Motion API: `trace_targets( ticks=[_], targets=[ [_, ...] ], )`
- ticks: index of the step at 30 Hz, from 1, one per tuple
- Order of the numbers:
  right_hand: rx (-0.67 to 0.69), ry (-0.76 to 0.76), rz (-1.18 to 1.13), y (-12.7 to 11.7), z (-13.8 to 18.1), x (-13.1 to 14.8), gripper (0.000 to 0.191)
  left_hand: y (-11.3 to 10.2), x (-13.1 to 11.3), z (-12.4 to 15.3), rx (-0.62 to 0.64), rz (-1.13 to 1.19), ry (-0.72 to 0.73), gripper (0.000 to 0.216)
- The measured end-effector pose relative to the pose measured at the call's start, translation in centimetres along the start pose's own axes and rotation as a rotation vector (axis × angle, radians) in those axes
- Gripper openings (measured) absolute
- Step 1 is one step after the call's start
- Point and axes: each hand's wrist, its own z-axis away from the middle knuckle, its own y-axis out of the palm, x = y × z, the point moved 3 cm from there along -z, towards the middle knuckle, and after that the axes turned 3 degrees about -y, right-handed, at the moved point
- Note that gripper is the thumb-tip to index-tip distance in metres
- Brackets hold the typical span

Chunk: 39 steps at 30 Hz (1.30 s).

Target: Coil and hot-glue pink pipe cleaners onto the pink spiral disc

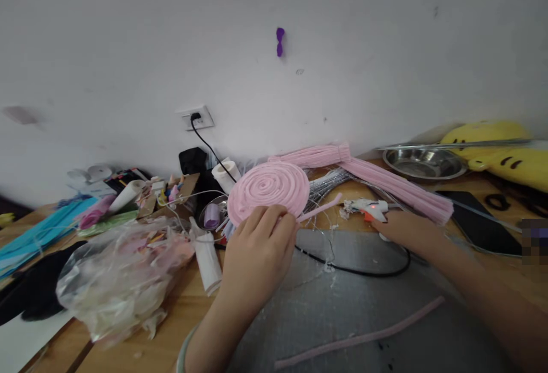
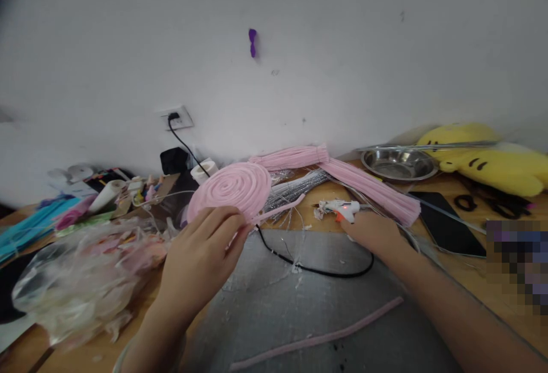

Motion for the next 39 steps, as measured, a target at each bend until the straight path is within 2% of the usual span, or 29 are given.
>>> trace_targets(
  ticks=[2, 4, 6, 8, 11, 15, 18, 25, 39],
  targets=[
    [-0.053, 0.053, 0.081, -0.8, 0.7, 1.5, 0.033, 0.0, 0.0, 0.0, -0.003, -0.002, 0.000, 0.006],
    [-0.050, 0.028, 0.068, -1.5, 1.2, 3.8, 0.037, 0.0, 0.0, 0.0, -0.001, -0.007, -0.005, 0.006],
    [0.030, -0.060, -0.116, -1.7, 1.4, 6.3, 0.046, 0.0, 0.0, 0.0, 0.001, -0.012, -0.006, 0.007],
    [0.091, -0.085, -0.355, -1.7, 1.2, 8.2, 0.054, 0.0, 0.0, 0.0, 0.002, -0.016, -0.004, 0.008],
    [0.157, -0.058, -0.569, -1.2, 0.3, 9.7, 0.051, -0.1, 0.0, 0.0, 0.004, -0.011, 0.000, 0.010],
    [0.213, -0.044, -0.637, -0.8, -0.9, 10.2, 0.038, 0.0, 0.0, 0.1, 0.011, -0.003, 0.005, 0.011],
    [0.212, -0.035, -0.639, -0.6, -1.6, 10.3, 0.036, 0.1, 0.1, 0.1, 0.008, -0.008, 0.010, 0.009],
    [0.144, -0.065, -0.623, -0.2, -2.4, 10.4, 0.034, 0.2, 0.0, 0.0, -0.006, -0.002, 0.017, 0.007],
    [0.040, -0.134, -0.808, 0.1, -2.9, 12.4, 0.027, 0.4, -0.2, 0.0, 0.032, 0.038, 0.012, 0.008]
  ],
)
